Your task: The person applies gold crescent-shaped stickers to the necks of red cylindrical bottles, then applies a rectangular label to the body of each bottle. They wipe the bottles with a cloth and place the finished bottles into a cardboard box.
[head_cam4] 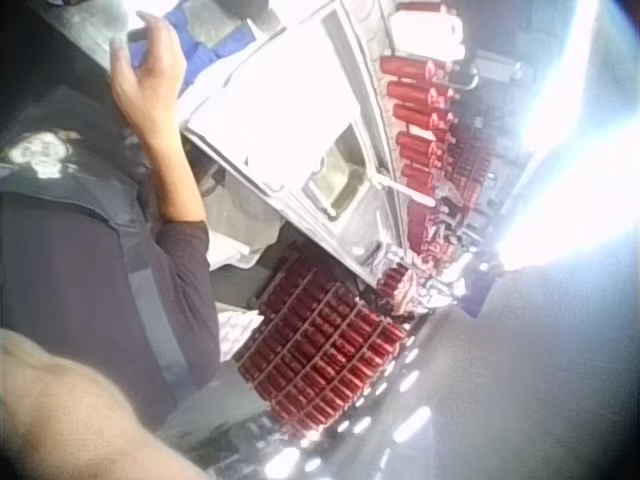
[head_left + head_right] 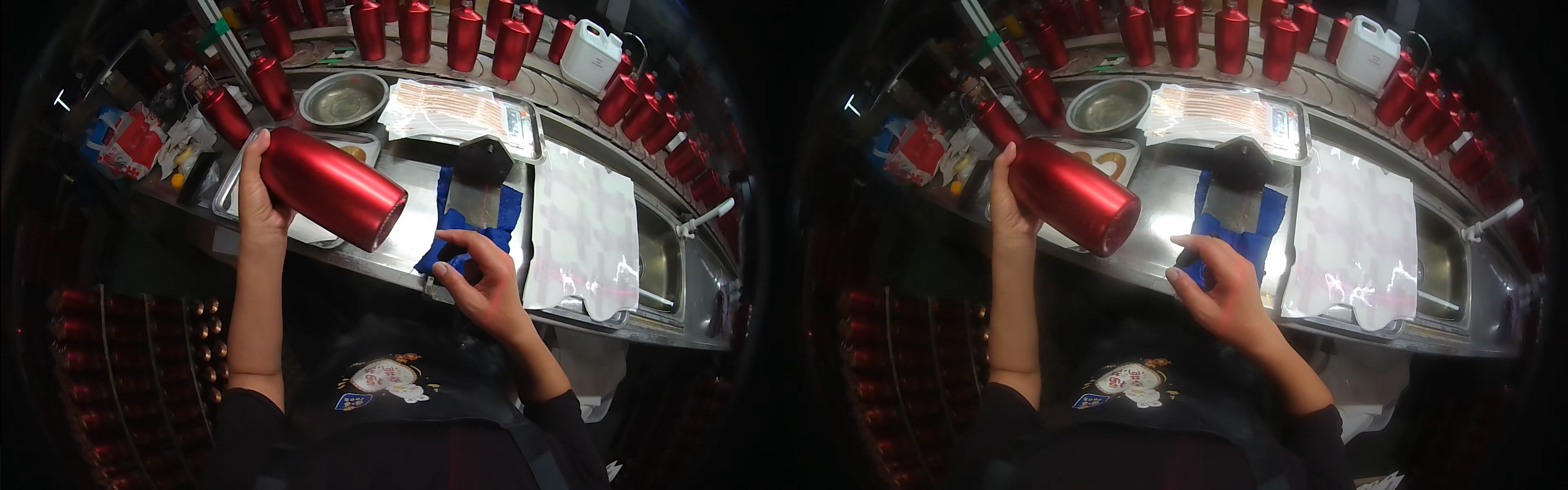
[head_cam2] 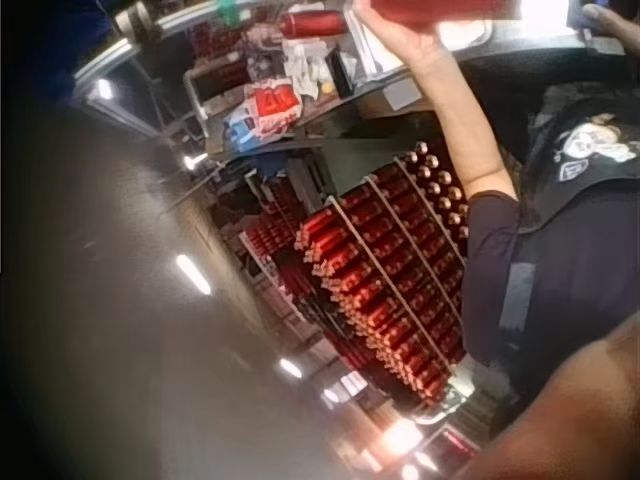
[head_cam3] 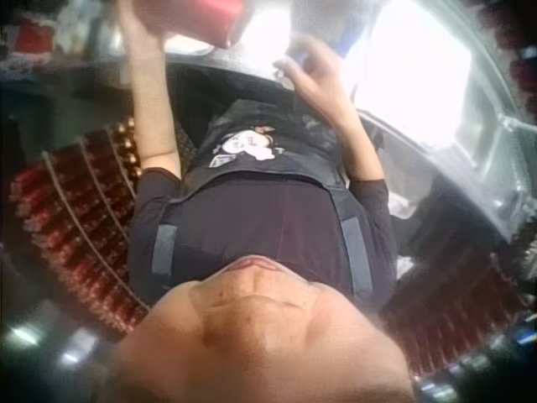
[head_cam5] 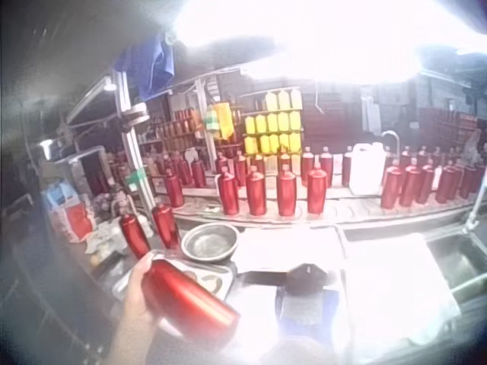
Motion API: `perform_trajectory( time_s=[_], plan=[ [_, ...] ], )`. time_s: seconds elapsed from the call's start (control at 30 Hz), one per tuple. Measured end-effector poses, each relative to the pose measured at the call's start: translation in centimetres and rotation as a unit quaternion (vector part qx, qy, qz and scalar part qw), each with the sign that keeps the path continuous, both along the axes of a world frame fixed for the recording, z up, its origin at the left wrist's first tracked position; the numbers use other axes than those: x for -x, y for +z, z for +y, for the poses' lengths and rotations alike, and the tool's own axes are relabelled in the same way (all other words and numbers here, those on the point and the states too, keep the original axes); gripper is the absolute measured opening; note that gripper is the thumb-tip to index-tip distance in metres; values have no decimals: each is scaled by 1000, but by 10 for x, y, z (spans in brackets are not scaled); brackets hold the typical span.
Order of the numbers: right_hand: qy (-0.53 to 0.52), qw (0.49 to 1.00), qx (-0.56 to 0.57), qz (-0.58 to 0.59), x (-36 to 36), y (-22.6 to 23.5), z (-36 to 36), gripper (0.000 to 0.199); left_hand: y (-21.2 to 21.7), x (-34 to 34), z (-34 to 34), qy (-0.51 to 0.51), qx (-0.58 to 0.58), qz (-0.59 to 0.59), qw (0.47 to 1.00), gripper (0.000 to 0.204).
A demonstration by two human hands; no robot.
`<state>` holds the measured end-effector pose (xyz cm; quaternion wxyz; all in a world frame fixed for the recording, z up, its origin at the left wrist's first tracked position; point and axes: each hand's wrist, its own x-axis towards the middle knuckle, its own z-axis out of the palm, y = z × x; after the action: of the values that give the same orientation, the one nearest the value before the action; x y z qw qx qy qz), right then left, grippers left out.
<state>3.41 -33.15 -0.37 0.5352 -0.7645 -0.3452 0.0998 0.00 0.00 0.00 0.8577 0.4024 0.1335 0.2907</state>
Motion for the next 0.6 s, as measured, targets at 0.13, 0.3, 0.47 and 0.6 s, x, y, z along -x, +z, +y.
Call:
perform_trajectory(
  time_s=[0.13, 0.3, 0.47, 0.6],
  plan=[
    [-26, 999, 19, -5, -2, -6, -7, 37, 2, -14, -49, 30, -191, 7, 981, 38],
    [-57, 997, 47, 15, -19, -6, -8, 38, -6, -40, -88, 110, -587, 60, 800, 61],
    [-59, 995, 58, 55, -17, -17, -19, 37, -17, -39, -97, 61, -613, 7, 788, 72],
    [-57, 992, 77, 80, -16, -15, -19, 35, -21, -32, -82, -10, -585, -5, 811, 87]
  ],
)
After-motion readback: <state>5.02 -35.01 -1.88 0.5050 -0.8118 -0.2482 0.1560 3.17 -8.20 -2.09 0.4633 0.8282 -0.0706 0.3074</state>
